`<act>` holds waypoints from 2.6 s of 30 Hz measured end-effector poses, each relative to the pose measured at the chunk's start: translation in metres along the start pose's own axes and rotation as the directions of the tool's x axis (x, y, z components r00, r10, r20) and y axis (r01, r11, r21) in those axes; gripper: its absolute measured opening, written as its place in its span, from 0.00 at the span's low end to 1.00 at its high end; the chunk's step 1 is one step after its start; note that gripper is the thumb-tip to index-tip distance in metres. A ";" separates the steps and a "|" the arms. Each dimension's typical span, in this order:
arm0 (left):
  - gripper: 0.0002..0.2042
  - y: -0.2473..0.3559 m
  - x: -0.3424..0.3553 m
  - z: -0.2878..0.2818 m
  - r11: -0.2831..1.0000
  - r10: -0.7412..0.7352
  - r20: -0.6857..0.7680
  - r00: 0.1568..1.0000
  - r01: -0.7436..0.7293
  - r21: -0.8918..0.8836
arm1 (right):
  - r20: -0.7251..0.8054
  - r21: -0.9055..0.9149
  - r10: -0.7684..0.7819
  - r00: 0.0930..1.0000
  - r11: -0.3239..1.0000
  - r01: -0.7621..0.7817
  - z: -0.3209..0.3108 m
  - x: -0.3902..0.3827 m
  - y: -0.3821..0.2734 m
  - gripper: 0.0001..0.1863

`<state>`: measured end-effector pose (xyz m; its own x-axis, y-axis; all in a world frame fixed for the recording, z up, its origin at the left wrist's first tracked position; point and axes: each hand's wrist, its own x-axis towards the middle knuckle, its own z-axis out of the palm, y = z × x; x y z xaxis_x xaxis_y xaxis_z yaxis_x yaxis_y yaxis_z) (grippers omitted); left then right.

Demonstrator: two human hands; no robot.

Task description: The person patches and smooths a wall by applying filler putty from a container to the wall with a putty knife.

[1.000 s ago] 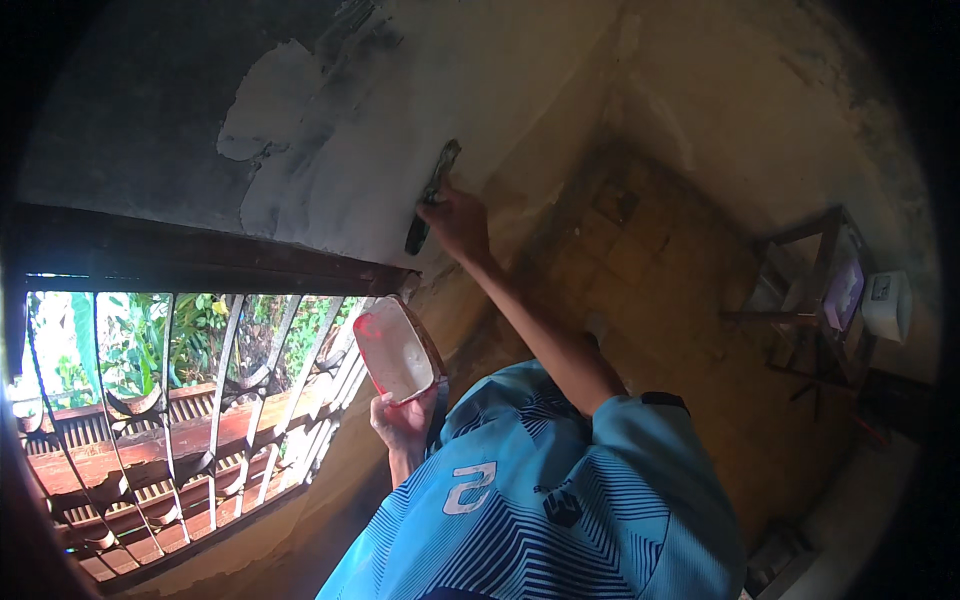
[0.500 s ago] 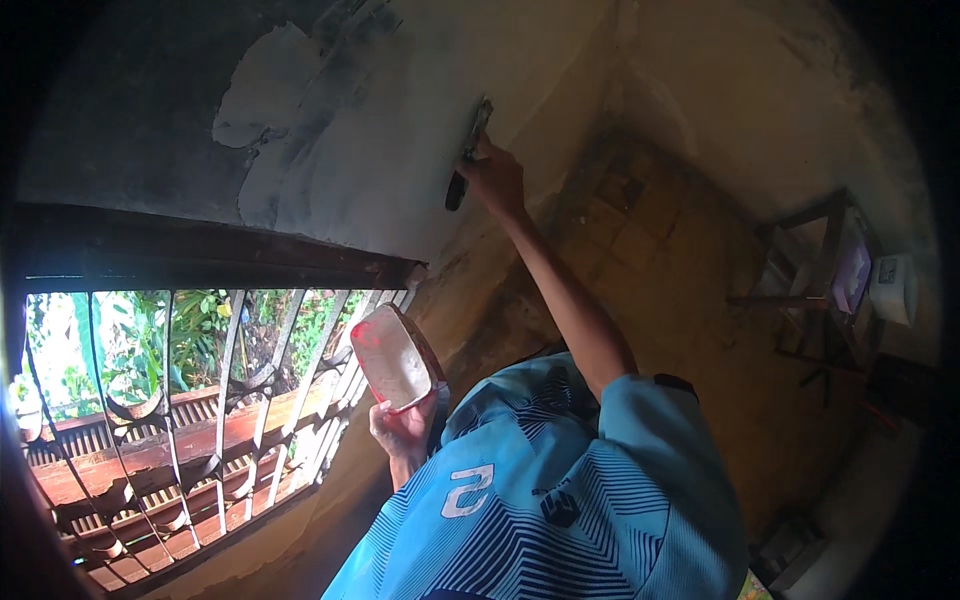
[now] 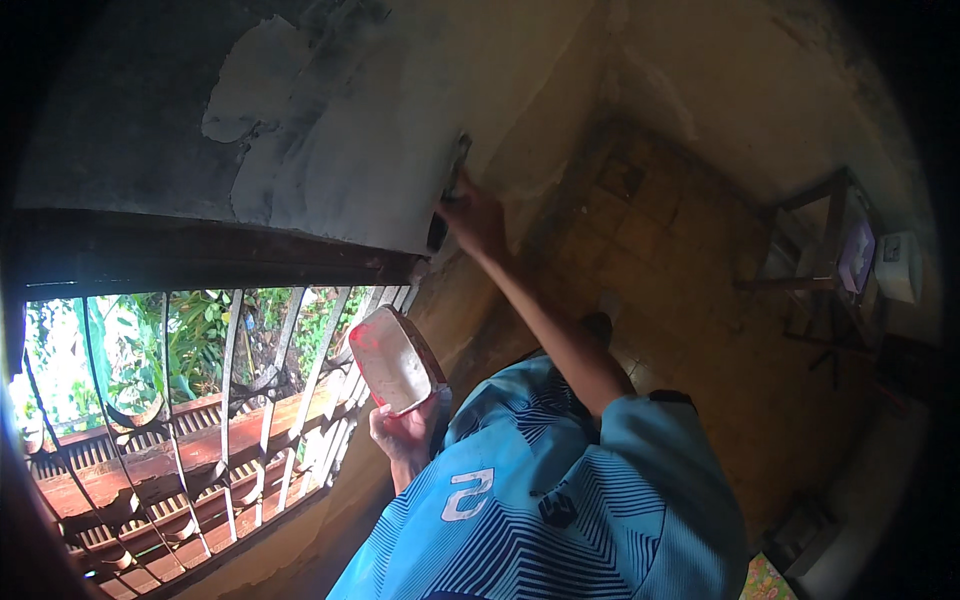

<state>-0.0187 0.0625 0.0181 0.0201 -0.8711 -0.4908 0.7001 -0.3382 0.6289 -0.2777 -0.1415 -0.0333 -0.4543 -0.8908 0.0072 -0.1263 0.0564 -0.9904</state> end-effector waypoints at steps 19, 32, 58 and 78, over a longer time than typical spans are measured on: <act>0.37 0.001 -0.003 -0.024 0.998 -0.057 0.070 0.996 0.057 -0.005 | -0.023 -0.077 -0.073 0.997 0.995 0.071 -0.013 0.027 -0.006 0.31; 0.33 0.003 -0.007 -0.026 0.997 -0.032 0.005 0.999 0.031 0.064 | -0.005 -0.058 -0.037 0.999 0.998 0.037 0.017 -0.017 0.018 0.29; 0.36 0.005 -0.008 -0.017 1.000 -0.026 0.080 0.996 0.025 0.005 | -0.016 -0.008 -0.114 0.993 0.993 0.114 0.019 -0.015 -0.044 0.28; 0.36 0.007 -0.008 -0.009 1.000 -0.002 0.085 0.996 0.004 -0.026 | 0.023 0.039 -0.098 0.995 0.994 0.097 -0.022 -0.011 -0.093 0.25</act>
<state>-0.0077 0.0700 0.0206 -0.0418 -0.8976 -0.4389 0.7186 -0.3322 0.6109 -0.2804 -0.1275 0.0613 -0.4191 -0.9023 0.1014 -0.1355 -0.0483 -0.9896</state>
